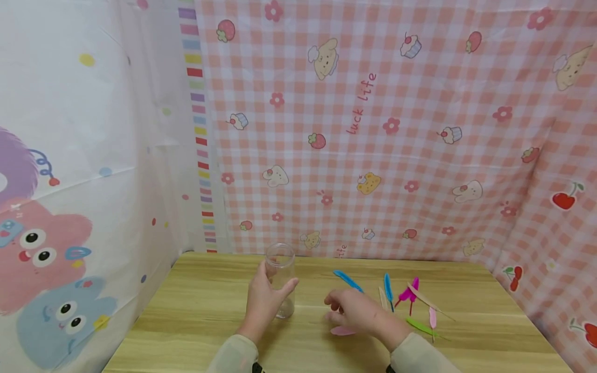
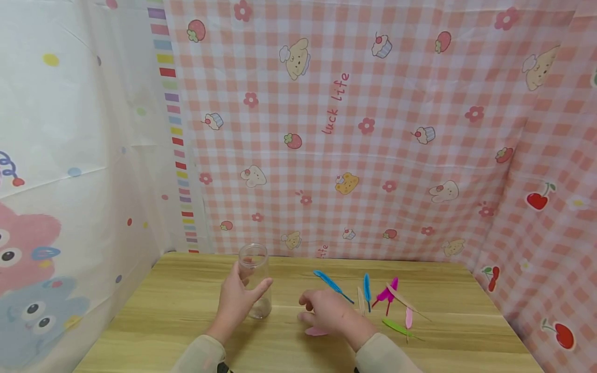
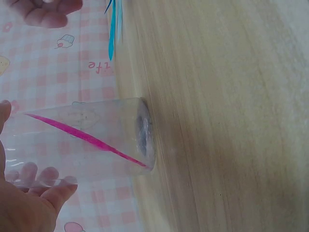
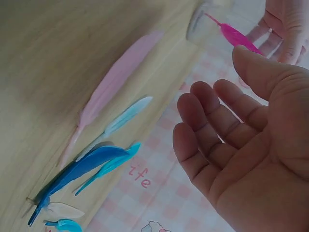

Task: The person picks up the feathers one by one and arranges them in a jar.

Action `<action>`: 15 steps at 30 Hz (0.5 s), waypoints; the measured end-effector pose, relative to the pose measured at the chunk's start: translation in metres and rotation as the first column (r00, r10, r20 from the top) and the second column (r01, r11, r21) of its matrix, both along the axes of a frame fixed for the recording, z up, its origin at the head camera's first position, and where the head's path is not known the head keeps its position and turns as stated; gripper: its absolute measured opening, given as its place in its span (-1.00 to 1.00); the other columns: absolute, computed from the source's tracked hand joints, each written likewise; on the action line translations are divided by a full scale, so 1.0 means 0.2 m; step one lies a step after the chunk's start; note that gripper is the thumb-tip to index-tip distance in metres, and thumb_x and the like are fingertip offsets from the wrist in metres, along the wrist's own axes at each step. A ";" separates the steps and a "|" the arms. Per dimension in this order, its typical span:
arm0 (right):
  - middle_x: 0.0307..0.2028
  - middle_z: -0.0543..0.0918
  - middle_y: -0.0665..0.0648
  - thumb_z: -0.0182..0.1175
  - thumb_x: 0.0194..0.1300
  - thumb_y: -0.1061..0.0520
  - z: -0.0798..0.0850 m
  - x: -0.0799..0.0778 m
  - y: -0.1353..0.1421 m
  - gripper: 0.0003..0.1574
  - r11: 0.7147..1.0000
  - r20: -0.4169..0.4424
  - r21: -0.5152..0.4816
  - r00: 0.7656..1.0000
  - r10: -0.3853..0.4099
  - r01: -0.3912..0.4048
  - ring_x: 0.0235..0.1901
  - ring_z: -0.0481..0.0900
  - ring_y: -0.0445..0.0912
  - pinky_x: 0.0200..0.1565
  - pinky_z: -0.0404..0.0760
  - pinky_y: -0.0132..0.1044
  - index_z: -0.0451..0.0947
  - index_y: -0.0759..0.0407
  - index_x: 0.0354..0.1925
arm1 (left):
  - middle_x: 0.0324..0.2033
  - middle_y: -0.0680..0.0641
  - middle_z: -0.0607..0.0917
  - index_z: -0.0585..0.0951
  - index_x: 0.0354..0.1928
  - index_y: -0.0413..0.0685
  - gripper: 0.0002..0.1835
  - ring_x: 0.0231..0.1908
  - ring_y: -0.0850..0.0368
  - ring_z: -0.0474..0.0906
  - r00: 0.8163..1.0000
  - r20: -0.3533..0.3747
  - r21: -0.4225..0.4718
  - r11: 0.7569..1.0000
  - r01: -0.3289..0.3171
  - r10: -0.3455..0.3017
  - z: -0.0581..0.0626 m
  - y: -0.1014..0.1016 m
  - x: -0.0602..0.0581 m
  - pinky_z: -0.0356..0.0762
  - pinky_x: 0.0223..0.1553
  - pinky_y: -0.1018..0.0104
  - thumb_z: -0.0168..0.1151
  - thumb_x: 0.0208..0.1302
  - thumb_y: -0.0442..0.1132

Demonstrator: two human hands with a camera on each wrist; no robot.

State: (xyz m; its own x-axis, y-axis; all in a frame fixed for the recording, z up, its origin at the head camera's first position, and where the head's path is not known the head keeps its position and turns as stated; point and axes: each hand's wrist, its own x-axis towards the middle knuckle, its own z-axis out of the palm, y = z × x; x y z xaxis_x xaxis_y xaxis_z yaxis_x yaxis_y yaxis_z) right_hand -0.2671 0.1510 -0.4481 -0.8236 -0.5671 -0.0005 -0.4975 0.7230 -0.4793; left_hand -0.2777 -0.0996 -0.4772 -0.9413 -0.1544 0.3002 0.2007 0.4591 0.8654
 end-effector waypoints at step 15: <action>-0.17 0.78 0.09 0.54 0.30 -0.06 -0.06 0.01 0.02 -0.45 0.986 0.008 0.163 0.999 -0.050 0.048 -0.16 0.73 -0.05 -0.02 0.76 0.02 0.67 0.19 0.13 | 0.27 -0.25 0.70 0.44 0.36 -0.16 -0.20 0.33 -0.29 0.62 1.000 0.000 0.000 1.000 -0.002 0.002 0.01 0.00 0.01 0.60 0.35 -0.23 0.62 0.23 0.03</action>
